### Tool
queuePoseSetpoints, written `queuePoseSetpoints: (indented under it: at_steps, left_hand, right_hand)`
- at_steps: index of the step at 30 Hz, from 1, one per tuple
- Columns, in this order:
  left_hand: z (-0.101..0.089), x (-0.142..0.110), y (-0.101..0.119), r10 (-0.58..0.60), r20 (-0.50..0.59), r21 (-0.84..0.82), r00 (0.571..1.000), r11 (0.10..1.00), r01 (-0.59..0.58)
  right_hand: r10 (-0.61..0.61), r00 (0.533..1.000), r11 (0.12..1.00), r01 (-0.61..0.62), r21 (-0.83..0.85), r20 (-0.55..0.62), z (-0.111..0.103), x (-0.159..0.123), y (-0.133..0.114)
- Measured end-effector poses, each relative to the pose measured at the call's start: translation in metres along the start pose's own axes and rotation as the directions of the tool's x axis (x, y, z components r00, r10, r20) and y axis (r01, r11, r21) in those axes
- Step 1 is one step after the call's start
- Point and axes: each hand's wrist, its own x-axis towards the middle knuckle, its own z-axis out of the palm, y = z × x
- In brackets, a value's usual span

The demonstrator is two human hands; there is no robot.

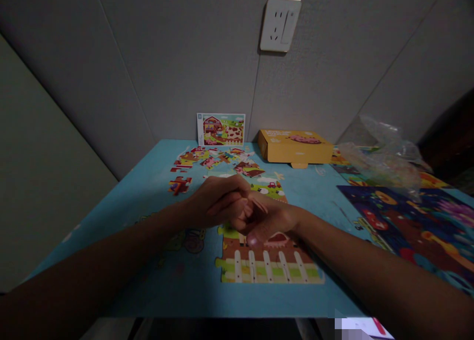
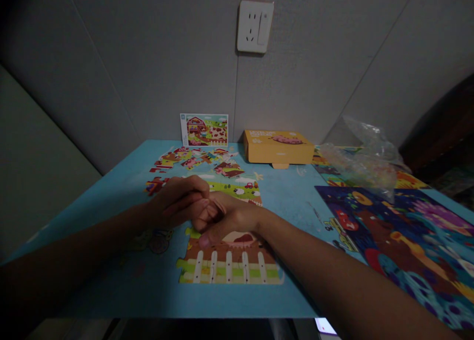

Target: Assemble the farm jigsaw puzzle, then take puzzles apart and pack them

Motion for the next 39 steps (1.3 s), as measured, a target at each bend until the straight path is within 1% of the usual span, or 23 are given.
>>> queuePoseSetpoints:
  at_steps: [2,5,10,13,14,15,16,17,18,19,20,21,22,23,24,25,26,27,28,31,34,37,39]
  left_hand:
    - [0.000,-0.001,-0.001,0.000,-0.009,0.020,1.000,1.000,0.000]
    - [0.000,-0.001,-0.002,-0.002,-0.013,0.037,1.000,0.999,0.003]
    - [0.000,-0.003,-0.005,-0.041,0.025,0.041,0.999,0.998,0.040]
    - [-0.002,-0.005,-0.014,-0.077,0.051,0.051,0.996,0.996,0.075]
    - [-0.004,-0.006,-0.019,-0.108,0.033,0.067,0.994,0.992,0.105]
    - [-0.008,-0.007,-0.026,-0.153,-0.009,0.092,0.988,0.984,0.153]
    - [-0.013,-0.008,-0.034,-0.216,-0.114,0.111,0.970,0.967,0.228]
    - [-0.020,-0.010,-0.043,-0.287,-0.239,0.109,0.928,0.941,0.320]
    - [-0.028,-0.013,-0.053,-0.366,-0.362,0.084,0.857,0.903,0.421]
    - [-0.037,-0.016,-0.064,-0.419,-0.486,0.078,0.767,0.853,0.516]
    - [-0.046,-0.020,-0.075,-0.453,-0.584,0.092,0.674,0.788,0.609]
    - [-0.055,-0.025,-0.086,-0.485,-0.651,0.107,0.584,0.703,0.703]
    - [-0.063,-0.030,-0.097,-0.520,-0.700,0.101,0.490,0.607,0.789]
    - [-0.069,-0.035,-0.106,-0.566,-0.714,0.087,0.411,0.510,0.856]
    - [-0.074,-0.040,-0.114,-0.604,-0.714,0.082,0.353,0.429,0.900]
    - [-0.077,-0.044,-0.120,-0.646,-0.699,0.084,0.306,0.351,0.933]
    - [-0.078,-0.047,-0.124,-0.687,-0.669,0.097,0.283,0.297,0.950]
    - [-0.077,-0.049,-0.127,-0.709,-0.650,0.106,0.274,0.273,0.956]
    - [-0.076,-0.049,-0.128,-0.728,-0.626,0.128,0.280,0.258,0.958]
    - [-0.068,-0.046,-0.124,-0.765,-0.554,0.253,0.328,0.220,0.942]
    - [-0.061,-0.041,-0.118,-0.819,-0.464,0.399,0.337,0.146,0.905]
    - [-0.058,-0.040,-0.115,-0.842,-0.411,0.462,0.349,0.138,0.876]
    - [-0.059,-0.040,-0.115,-0.837,-0.419,0.440,0.351,0.151,0.885]
  right_hand:
    - [-0.010,1.000,1.000,0.010,0.016,-0.014,0.000,0.000,0.001]
    - [-0.061,0.997,0.997,0.063,0.034,-0.049,-0.001,0.001,0.005]
    - [-0.126,0.986,0.991,0.130,0.030,-0.108,-0.001,0.004,0.012]
    - [-0.123,0.977,0.987,0.138,0.076,-0.176,0.000,0.008,0.012]
    - [-0.121,0.966,0.984,0.147,0.101,-0.227,0.000,0.009,0.011]
    - [-0.119,0.947,0.979,0.161,0.123,-0.298,-0.001,0.010,0.010]
    - [-0.116,0.917,0.975,0.179,0.132,-0.382,-0.002,0.010,0.009]
    - [-0.118,0.871,0.972,0.199,0.123,-0.477,-0.004,0.010,0.008]
    - [-0.121,0.813,0.972,0.213,0.097,-0.569,-0.007,0.010,0.007]
    - [-0.125,0.752,0.974,0.216,0.062,-0.647,-0.009,0.009,0.007]
    - [-0.135,0.693,0.977,0.212,0.021,-0.708,-0.012,0.008,0.008]
    - [-0.148,0.641,0.979,0.204,-0.019,-0.753,-0.015,0.006,0.008]
    - [-0.160,0.597,0.980,0.193,-0.053,-0.786,-0.018,0.005,0.009]
    - [-0.168,0.562,0.981,0.179,-0.079,-0.810,-0.019,0.005,0.010]
    - [-0.170,0.535,0.982,0.163,-0.096,-0.827,-0.020,0.004,0.011]
    - [-0.168,0.516,0.984,0.145,-0.107,-0.840,-0.021,0.004,0.011]
    - [-0.166,0.504,0.985,0.129,-0.116,-0.848,-0.021,0.004,0.012]
    - [-0.167,0.494,0.985,0.115,-0.126,-0.853,-0.021,0.005,0.012]
    - [-0.173,0.488,0.985,0.106,-0.139,-0.856,-0.020,0.005,0.012]
    - [-0.204,0.475,0.979,0.088,-0.184,-0.856,-0.019,0.006,0.012]
    - [-0.234,0.451,0.970,0.044,-0.240,-0.861,-0.020,0.006,0.012]
    - [-0.251,0.420,0.962,0.007,-0.274,-0.872,-0.021,0.006,0.011]
    - [-0.255,0.408,0.960,-0.002,-0.280,-0.877,-0.022,0.006,0.011]
